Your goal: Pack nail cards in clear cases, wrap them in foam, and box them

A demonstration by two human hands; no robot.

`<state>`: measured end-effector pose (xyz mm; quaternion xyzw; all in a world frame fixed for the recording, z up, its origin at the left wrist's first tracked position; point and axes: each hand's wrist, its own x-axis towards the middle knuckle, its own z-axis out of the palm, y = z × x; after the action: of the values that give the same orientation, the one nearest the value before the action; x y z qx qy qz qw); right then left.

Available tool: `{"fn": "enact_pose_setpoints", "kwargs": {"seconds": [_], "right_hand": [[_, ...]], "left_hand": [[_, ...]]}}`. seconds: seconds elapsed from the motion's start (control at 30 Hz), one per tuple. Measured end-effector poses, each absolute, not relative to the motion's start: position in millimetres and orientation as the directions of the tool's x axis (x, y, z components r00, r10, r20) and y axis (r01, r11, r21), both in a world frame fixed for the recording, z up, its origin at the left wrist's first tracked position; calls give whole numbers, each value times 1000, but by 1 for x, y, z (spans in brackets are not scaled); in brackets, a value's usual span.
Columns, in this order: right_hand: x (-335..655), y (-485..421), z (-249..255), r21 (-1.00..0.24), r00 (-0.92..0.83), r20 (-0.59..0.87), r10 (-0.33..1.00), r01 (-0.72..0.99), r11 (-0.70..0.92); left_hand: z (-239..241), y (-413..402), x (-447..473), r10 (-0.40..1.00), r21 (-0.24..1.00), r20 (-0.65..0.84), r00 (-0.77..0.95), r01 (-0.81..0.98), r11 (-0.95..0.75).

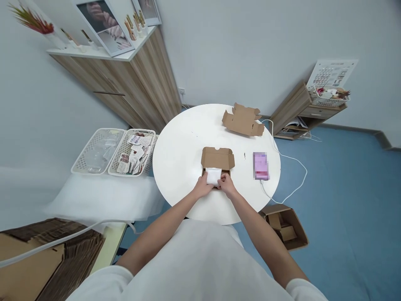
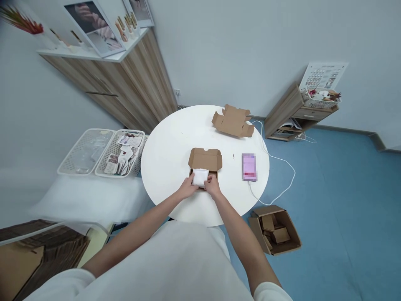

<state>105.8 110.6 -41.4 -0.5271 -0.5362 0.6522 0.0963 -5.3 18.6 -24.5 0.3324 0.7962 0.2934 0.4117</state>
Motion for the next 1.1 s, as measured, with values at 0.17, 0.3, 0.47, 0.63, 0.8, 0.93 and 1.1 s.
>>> {"fn": "enact_pose_setpoints", "kwargs": {"seconds": [0.17,0.3,0.47,0.63,0.8,0.93,1.1], "right_hand": [[106,116,-40,-785,-439,-603,666,474,-399],[113,116,-37,-771,-443,-615,653,511,-380],[117,116,-38,-733,-415,-639,648,582,-351],[110,115,-39,-565,-395,-530,751,825,35],[107,100,-32,-494,-423,-445,789,851,177],[125,107,-22,-517,-486,-301,820,806,288],[148,154,-23,-722,-264,-304,915,691,-41]], "left_hand": [[-19,25,-8,756,721,-508,-413,278,635],[-16,21,-5,783,743,-494,-377,284,606],[-12,21,-1,760,643,-545,-353,406,649],[-13,30,0,731,535,-616,-293,525,662],[-17,27,0,789,523,-560,-253,631,574],[-15,23,-24,859,602,-381,-343,613,511],[-13,45,-69,781,670,-384,-492,434,603]]}}
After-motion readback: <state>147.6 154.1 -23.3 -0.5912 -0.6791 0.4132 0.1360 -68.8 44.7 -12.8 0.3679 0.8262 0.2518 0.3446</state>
